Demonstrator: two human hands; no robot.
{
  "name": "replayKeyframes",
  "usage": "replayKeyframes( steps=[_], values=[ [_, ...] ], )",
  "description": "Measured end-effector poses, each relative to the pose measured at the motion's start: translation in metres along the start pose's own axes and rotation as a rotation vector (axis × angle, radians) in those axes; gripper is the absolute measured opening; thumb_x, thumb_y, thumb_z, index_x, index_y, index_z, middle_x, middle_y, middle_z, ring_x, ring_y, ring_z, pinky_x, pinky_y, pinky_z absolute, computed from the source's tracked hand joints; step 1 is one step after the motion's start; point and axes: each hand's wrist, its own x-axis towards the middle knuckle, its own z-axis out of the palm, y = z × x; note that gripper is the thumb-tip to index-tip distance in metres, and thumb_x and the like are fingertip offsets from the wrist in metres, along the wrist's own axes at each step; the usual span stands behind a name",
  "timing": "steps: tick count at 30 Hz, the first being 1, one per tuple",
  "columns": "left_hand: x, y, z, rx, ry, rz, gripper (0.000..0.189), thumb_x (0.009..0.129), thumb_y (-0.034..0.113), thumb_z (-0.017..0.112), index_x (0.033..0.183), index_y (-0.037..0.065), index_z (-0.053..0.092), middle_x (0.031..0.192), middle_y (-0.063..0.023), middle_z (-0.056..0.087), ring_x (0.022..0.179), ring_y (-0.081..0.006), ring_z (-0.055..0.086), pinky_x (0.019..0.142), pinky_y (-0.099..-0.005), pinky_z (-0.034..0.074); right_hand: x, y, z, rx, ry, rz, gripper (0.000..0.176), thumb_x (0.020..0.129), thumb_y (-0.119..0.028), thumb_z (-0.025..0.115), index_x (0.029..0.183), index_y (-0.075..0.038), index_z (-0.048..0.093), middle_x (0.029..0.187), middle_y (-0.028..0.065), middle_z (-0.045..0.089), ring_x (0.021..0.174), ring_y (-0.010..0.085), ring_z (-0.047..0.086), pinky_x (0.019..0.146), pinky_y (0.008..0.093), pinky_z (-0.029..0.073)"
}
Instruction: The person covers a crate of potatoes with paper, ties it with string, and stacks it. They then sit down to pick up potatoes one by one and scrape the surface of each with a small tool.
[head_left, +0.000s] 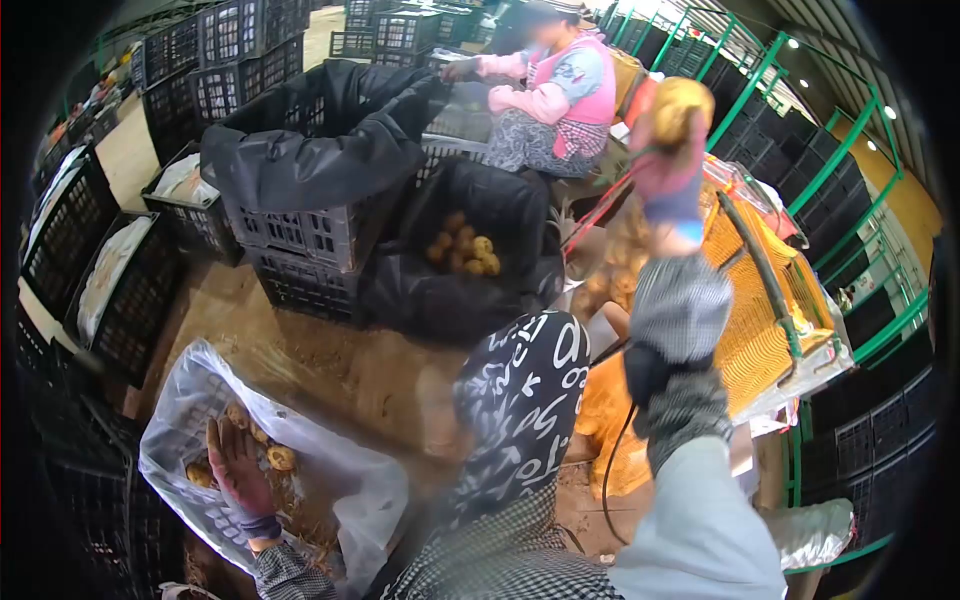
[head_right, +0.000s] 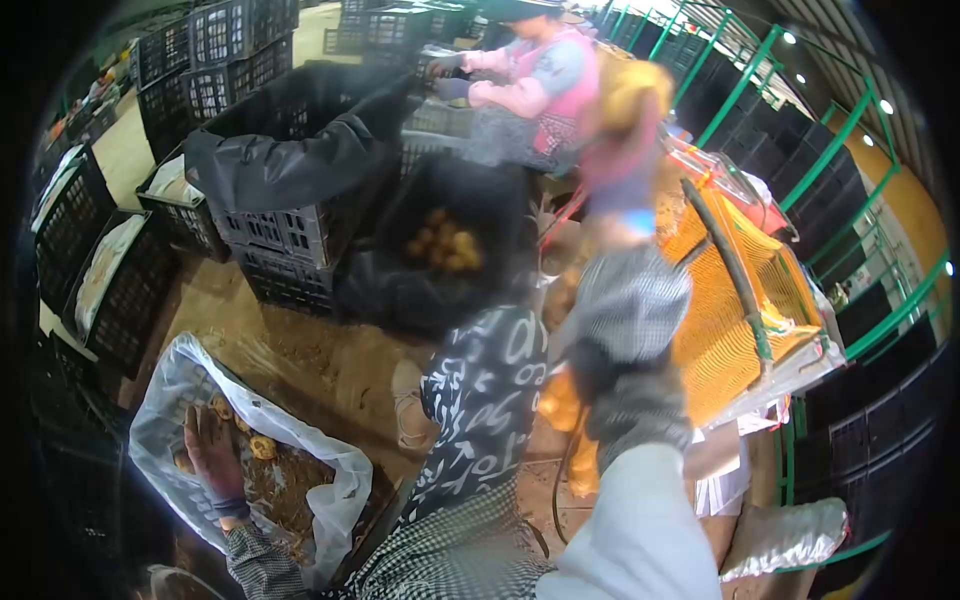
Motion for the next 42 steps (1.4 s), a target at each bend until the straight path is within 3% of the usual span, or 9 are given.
replayKeyframes(
  steps=[4,10,13,15,21,24,31,38,42],
  values=[
    [-0.014,-0.028,-0.028,0.008,0.3,-0.111,0.055,0.102,0.034,0.041,0.145,0.001,0.031,0.148,-0.0171,0.038,0.139,-0.0289,0.035,0.117,-0.0429,0.024,0.049,-0.007,-0.059,-0.212,0.355,0.051,0.044,0.095,-0.034,0.058,0.125,-0.002,0.054,0.126,0.0157,0.056,0.114,0.0349,0.058,0.096,0.0478,0.049],
    [-0.05,-0.072,-0.144,-0.074,0.809,-0.366,0.059,0.1,0.056,0.033,0.148,0.02,0.033,0.151,-0.0059,0.038,0.132,-0.0316,0.04,0.106,-0.0555,0.032,-0.115,0.159,0.059,-0.519,-0.114,0.401,0.053,0.101,-0.033,0.047,0.141,0.002,0.042,0.131,0.021,0.054,0.113,0.0306,0.06,0.099,0.0392,0.047],
    [-0.074,-0.072,-0.238,0.329,1.182,-0.301,0.039,0.093,0.037,0.056,0.12,0.009,0.054,0.098,-0.0064,0.054,0.089,-0.0214,0.052,0.085,-0.037,0.044,-0.185,0.216,0.095,-0.637,-0.382,0.505,0.044,0.1,-0.023,0.05,0.137,0.001,0.048,0.122,0.0196,0.06,0.094,0.0211,0.064,0.084,0.031,0.051],
    [-0.042,-0.054,-0.126,0.897,1.052,-0.251,0.038,0.087,0.024,0.061,0.116,0.0,0.065,0.107,-0.0169,0.068,0.097,-0.0271,0.062,0.088,-0.0342,0.048,-0.208,0.241,0.108,-0.894,-0.576,0.449,0.036,0.101,-0.017,0.048,0.131,0.003,0.055,0.113,0.0157,0.065,0.088,0.0171,0.066,0.08,0.0276,0.052],
    [-0.029,-0.156,-0.177,1.848,0.572,-0.313,0.07,0.076,0.037,0.072,0.132,0.002,0.049,0.111,-0.0211,0.064,0.102,-0.0414,0.062,0.093,-0.0451,0.049,-0.226,0.267,0.117,-0.921,-0.559,0.67,0.03,0.097,-0.004,0.05,0.125,0.001,0.059,0.119,0.0134,0.063,0.09,0.0157,0.064,0.077,0.0267,0.052],
    [-0.015,-0.176,-0.184,1.728,0.634,-0.71,0.08,0.074,0.039,0.074,0.137,0.003,0.04,0.115,-0.0241,0.061,0.107,-0.0416,0.059,0.09,-0.0451,0.05,-0.229,0.275,0.122,-1.006,-0.707,0.601,0.031,0.095,-0.001,0.052,0.126,0.0,0.06,0.113,0.0114,0.065,0.088,0.0127,0.063,0.072,0.0244,0.049],
    [-0.007,-0.075,-0.098,-0.448,0.722,-0.544,0.052,0.086,0.024,0.058,0.134,0.006,0.046,0.133,-0.022,0.05,0.127,-0.0413,0.047,0.099,-0.0508,0.048,-0.243,0.275,0.141,-0.773,-0.586,0.73,0.048,0.1,-0.014,0.047,0.145,0.001,0.038,0.09,0.0098,0.065,0.082,0.013,0.062,0.078,0.0272,0.051],
    [-0.013,0.016,0.025,-0.566,0.32,-0.243,0.057,0.09,0.033,0.052,0.14,0.008,0.043,0.139,-0.0198,0.047,0.129,-0.0465,0.043,0.108,-0.0544,0.039,-0.289,0.294,0.142,-0.493,-0.665,0.918,0.036,0.098,-0.011,0.057,0.129,0.006,0.051,0.113,0.0157,0.063,0.093,0.0199,0.065,0.086,0.0311,0.052],
    [-0.033,0.029,0.074,-0.656,0.451,-0.18,0.057,0.096,0.044,0.05,0.138,0.006,0.044,0.135,-0.0191,0.05,0.128,-0.0426,0.046,0.113,-0.0545,0.031,-0.306,0.303,0.167,-0.658,-0.814,0.374,0.028,0.092,0.0,0.057,0.12,0.004,0.06,0.103,0.0104,0.065,0.088,0.0173,0.062,0.076,0.0259,0.049]
  ],
)
